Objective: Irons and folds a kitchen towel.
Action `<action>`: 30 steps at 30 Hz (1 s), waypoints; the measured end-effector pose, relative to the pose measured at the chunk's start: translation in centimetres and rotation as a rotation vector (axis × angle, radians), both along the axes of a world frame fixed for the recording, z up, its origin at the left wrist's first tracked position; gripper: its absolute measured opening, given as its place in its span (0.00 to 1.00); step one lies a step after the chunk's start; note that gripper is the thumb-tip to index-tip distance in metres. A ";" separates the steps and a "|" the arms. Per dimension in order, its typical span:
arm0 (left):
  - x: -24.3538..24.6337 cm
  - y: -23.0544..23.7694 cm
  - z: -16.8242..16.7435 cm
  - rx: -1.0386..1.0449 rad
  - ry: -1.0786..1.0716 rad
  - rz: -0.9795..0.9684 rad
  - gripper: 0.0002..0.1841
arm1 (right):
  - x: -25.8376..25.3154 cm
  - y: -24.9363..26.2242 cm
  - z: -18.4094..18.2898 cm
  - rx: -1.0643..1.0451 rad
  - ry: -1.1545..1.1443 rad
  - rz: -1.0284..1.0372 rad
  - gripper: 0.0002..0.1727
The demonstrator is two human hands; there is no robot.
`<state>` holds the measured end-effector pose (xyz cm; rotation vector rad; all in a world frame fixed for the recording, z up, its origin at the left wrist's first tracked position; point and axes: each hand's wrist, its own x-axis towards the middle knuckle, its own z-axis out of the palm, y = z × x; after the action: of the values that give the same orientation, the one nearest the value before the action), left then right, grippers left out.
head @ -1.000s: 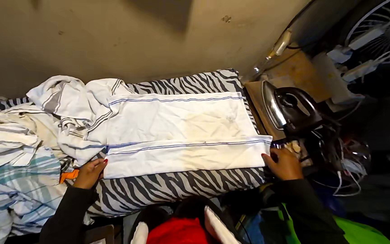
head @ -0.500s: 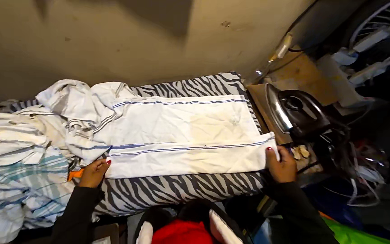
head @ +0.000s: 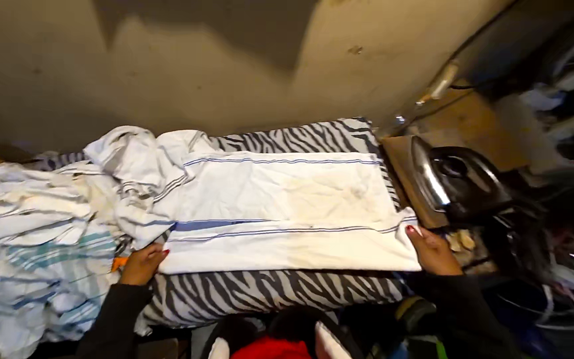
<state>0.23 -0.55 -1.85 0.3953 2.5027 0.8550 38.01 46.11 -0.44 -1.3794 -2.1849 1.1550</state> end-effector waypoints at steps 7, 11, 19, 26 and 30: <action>0.7 1.6 -0.8 -0.018 0.123 0.018 0.13 | 1.4 -0.2 -1.0 0.067 -0.350 0.082 0.21; 1.4 1.5 -1.4 -0.028 0.288 -0.057 0.15 | 3.3 -0.1 -0.3 0.213 -0.433 0.048 0.21; 4.8 4.1 -1.8 -0.066 0.741 -0.117 0.20 | 2.4 -3.4 -0.7 0.766 -0.188 0.178 0.23; 3.6 3.4 -6.8 -0.146 0.729 -0.358 0.34 | -0.5 -2.9 -5.6 0.772 -0.227 0.473 0.40; 2.4 1.3 -5.3 0.047 0.621 -0.133 0.32 | -0.4 3.9 3.0 0.929 -0.328 0.204 0.39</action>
<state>2.66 0.75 -7.13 0.9556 2.9643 0.8303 37.58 50.05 2.55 -0.9606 -2.5818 -0.1313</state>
